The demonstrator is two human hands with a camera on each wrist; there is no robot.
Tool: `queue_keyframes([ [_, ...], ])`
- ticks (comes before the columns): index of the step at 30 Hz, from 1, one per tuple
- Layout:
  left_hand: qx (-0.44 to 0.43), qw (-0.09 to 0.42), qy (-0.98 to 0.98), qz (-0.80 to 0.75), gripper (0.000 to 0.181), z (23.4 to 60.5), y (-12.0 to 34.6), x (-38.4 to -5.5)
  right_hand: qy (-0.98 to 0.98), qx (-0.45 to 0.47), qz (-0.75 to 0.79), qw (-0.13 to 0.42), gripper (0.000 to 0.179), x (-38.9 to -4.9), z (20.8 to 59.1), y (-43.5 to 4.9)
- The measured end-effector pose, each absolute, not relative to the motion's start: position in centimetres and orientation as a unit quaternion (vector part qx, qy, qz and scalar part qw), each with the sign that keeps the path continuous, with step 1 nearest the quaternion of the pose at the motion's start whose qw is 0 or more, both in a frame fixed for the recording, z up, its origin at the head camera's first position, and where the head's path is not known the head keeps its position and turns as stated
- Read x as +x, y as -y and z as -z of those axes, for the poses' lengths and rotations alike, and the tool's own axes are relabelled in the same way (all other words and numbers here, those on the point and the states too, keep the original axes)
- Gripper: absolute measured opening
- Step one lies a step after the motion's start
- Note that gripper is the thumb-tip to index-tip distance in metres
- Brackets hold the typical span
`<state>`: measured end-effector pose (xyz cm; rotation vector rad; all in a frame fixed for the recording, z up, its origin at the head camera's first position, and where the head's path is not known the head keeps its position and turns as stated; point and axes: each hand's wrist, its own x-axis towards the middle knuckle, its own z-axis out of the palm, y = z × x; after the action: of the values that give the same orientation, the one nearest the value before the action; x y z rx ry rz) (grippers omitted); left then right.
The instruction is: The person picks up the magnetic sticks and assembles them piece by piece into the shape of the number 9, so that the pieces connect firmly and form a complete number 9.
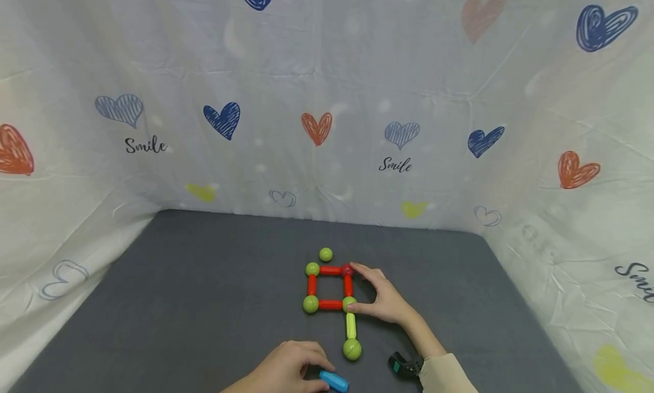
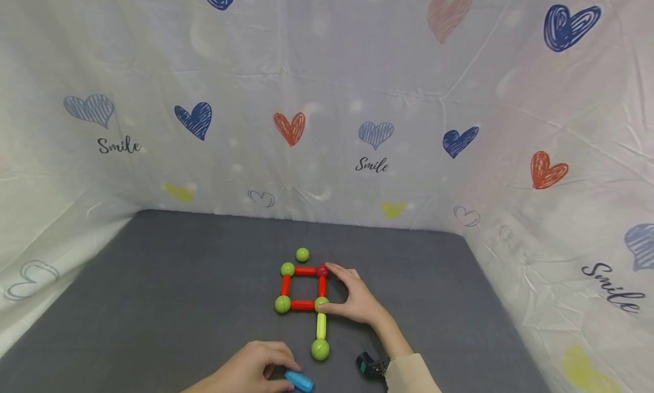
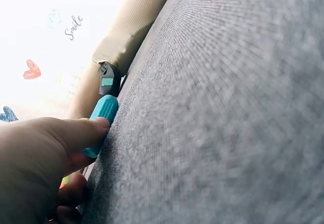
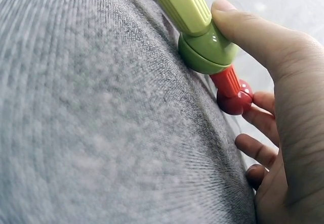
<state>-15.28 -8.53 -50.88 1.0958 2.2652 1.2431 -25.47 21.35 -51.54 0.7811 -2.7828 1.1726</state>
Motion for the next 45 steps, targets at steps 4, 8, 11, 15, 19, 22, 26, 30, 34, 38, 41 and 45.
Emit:
queue_keyframes([
  [4,0.385,0.148,-0.791,-0.452,0.017,50.8,8.5,-15.3,0.892,0.249,-0.377,0.011,0.093,-25.5,51.6,-21.4],
  [8,0.376,0.098,-0.797,-0.462,0.016,50.5,8.8,-15.6,0.892,0.248,-0.379,0.012,0.093,-25.6,51.6,-21.4],
  [11,0.348,0.072,-0.812,-0.463,0.015,50.2,9.1,-16.0,0.891,0.248,-0.379,0.012,0.093,-25.5,51.6,-21.3],
  [15,0.302,0.069,-0.827,-0.468,0.015,50.0,9.4,-16.6,0.891,0.247,-0.38,0.012,0.093,-25.4,51.6,-21.3],
  [19,0.28,0.067,-0.834,-0.47,0.016,50.1,9.3,-17.0,0.891,0.246,-0.381,0.011,0.093,-25.4,51.6,-21.3],
  [22,0.277,0.066,-0.835,-0.47,0.017,50.3,9.1,-17.1,0.891,0.247,-0.381,0.009,0.093,-25.5,51.6,-21.3],
  [26,0.281,0.07,-0.832,-0.472,0.017,50.7,8.9,-17.0,0.89,0.249,-0.382,0.007,0.093,-25.5,51.6,-21.2],
  [30,0.284,0.071,-0.83,-0.475,0.016,50.9,8.6,-16.7,0.889,0.249,-0.383,0.004,0.093,-25.6,51.5,-21.2],
  [34,0.28,0.071,-0.829,-0.479,0.016,50.8,8.4,-16.6,0.891,0.248,-0.381,0.005,0.093,-25.5,51.4,-21.2],
  [38,0.28,0.076,-0.828,-0.48,0.017,50.6,8.3,-16.4,0.892,0.247,-0.379,0.005,0.094,-25.5,51.4,-21.2],
  [41,0.284,0.078,-0.829,-0.475,0.017,50.6,8.2,-16.5,0.892,0.247,-0.379,0.004,0.094,-25.6,51.5,-21.3],
  [45,0.289,0.079,-0.833,-0.464,0.018,50.7,8.1,-16.5,0.891,0.247,-0.381,0.002,0.093,-25.5,51.5,-21.3],
])
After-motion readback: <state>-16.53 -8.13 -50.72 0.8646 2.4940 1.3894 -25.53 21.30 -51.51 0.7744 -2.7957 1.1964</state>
